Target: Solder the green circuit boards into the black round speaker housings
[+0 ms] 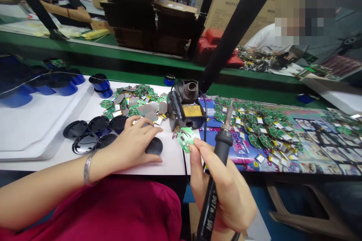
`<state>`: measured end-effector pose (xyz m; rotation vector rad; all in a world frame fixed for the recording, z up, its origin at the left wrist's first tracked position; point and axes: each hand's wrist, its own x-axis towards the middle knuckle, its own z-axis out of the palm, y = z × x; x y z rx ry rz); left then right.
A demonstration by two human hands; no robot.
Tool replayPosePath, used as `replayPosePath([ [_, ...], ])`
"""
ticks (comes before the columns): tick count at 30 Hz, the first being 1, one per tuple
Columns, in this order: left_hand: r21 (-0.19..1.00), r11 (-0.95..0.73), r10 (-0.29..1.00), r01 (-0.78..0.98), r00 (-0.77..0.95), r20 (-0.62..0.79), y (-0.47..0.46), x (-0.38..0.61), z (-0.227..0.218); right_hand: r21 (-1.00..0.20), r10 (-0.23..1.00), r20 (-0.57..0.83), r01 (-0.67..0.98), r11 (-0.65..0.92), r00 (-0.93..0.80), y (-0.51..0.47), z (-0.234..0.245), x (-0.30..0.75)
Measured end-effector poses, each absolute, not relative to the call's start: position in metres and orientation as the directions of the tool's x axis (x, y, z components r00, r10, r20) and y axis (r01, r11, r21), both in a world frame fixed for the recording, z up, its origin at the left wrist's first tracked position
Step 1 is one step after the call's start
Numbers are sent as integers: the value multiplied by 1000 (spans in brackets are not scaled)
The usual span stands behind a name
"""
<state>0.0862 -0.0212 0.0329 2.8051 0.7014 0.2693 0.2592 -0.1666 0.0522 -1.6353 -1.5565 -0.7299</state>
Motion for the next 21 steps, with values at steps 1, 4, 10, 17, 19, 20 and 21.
replayPosePath([
  [1,281,-834,525,474,840,140,-23,84,30,-123,546,832,992,18,93,-166,50,258],
  [4,376,-804,530,461,842,101,-25,75,23,-84,529,848,993,81,29,-161,42,254],
  [10,474,-726,624,498,766,151,-29,64,21,-16,523,851,993,119,-49,-142,27,245],
  [17,576,-704,633,416,735,243,-32,55,24,-24,420,906,984,175,-53,-120,9,228],
  [19,626,-690,617,364,748,245,-30,51,24,-55,435,899,975,215,-45,-120,1,223],
  [20,651,-679,611,340,754,243,-29,50,24,-75,455,890,968,239,-43,-122,-3,221],
  [21,672,-668,606,319,758,242,-28,49,24,-98,471,882,962,256,-35,-124,-8,218],
])
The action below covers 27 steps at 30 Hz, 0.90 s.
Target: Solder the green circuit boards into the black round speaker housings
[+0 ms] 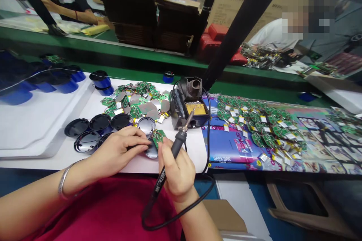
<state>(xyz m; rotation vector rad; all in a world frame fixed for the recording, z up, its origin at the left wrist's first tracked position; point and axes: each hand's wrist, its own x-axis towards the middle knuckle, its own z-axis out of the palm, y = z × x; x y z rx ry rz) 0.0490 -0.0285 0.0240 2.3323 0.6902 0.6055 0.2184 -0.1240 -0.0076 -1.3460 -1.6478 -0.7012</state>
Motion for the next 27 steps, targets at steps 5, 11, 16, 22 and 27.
replayPosePath([
  [5,727,-635,608,262,749,262,-27,52,20,-196,492,870,943,270,40,-137,-28,207],
  [11,725,-640,584,253,774,244,-28,60,20,-212,503,862,942,260,55,-138,-39,203],
  [16,759,-587,639,282,737,220,-29,60,21,-195,498,866,946,259,42,-135,-38,206],
  [22,797,-550,642,249,736,213,-26,64,23,-231,484,871,938,258,82,-136,-23,206],
  [27,842,-454,682,290,722,119,-26,70,26,-311,508,853,895,319,115,-134,-14,205],
])
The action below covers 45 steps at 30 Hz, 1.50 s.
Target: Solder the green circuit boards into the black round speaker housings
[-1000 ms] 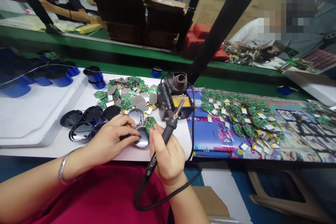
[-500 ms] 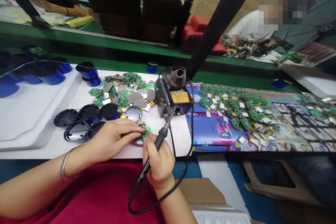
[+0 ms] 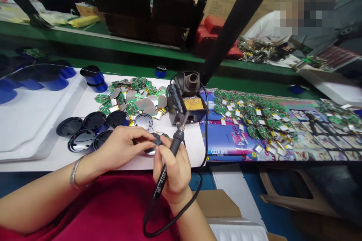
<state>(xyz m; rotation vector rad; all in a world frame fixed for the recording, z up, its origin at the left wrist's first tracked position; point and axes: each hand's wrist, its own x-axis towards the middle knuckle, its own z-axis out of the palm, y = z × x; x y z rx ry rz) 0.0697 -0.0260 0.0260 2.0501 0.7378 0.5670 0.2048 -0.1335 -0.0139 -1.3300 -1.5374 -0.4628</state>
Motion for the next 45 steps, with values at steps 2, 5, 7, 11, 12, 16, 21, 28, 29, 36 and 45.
replayPosePath([
  [2,845,-462,676,269,723,139,-26,71,27,-340,506,852,876,342,133,-131,-12,205],
  [5,846,-475,663,243,731,163,-25,71,27,-370,522,841,857,359,145,-127,-11,206],
  [7,846,-477,653,237,740,160,-25,71,27,-384,544,827,850,362,142,-127,-10,207],
  [11,847,-468,645,253,753,131,-24,69,28,-384,561,815,859,339,143,-128,-8,207],
  [12,845,-470,640,256,758,126,-24,68,29,-381,562,815,863,331,144,-128,-8,207],
  [16,822,-522,561,228,818,128,-21,65,33,-379,568,810,869,319,145,-129,-4,209],
  [21,806,-528,597,267,791,129,-17,60,34,-280,557,830,890,359,37,-134,-7,225],
  [28,820,-491,636,295,764,106,-15,55,32,-195,680,716,890,411,-157,-149,-44,248],
  [29,820,-491,637,295,764,107,-15,55,32,-187,683,714,898,398,-154,-149,-50,249],
  [36,827,-485,642,284,758,116,-13,54,30,-126,628,763,917,379,-154,-147,-64,256],
  [45,857,-413,729,308,676,108,-12,47,27,-128,626,770,931,342,-124,-133,-11,227],
])
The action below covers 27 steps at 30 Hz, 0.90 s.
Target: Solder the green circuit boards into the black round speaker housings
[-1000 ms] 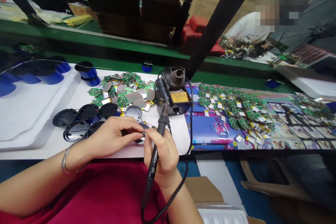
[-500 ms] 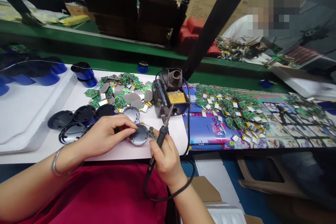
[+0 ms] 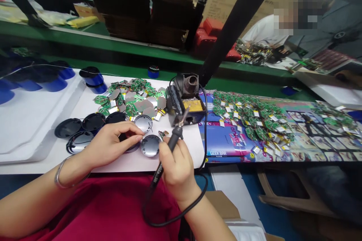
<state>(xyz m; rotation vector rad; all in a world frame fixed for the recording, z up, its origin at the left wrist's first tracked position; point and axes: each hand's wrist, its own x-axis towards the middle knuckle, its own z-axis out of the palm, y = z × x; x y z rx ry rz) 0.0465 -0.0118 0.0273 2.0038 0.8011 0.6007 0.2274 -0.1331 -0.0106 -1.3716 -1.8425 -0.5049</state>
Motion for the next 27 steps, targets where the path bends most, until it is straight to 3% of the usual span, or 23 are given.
replayPosePath([
  [5,881,-355,697,313,717,26,-18,45,28,-173,701,692,902,395,-174,-130,-16,207],
  [10,888,-330,700,321,714,2,-19,45,28,-301,703,699,838,456,-131,-135,-22,209],
  [14,896,-318,694,310,720,-3,-18,47,27,-279,650,756,862,424,-75,-139,-25,212],
  [20,888,-336,665,313,747,-12,-20,51,28,-320,667,745,880,352,4,-141,-34,203],
  [27,821,-397,656,410,752,-58,-28,57,27,-255,628,776,886,388,-52,-137,-30,215],
])
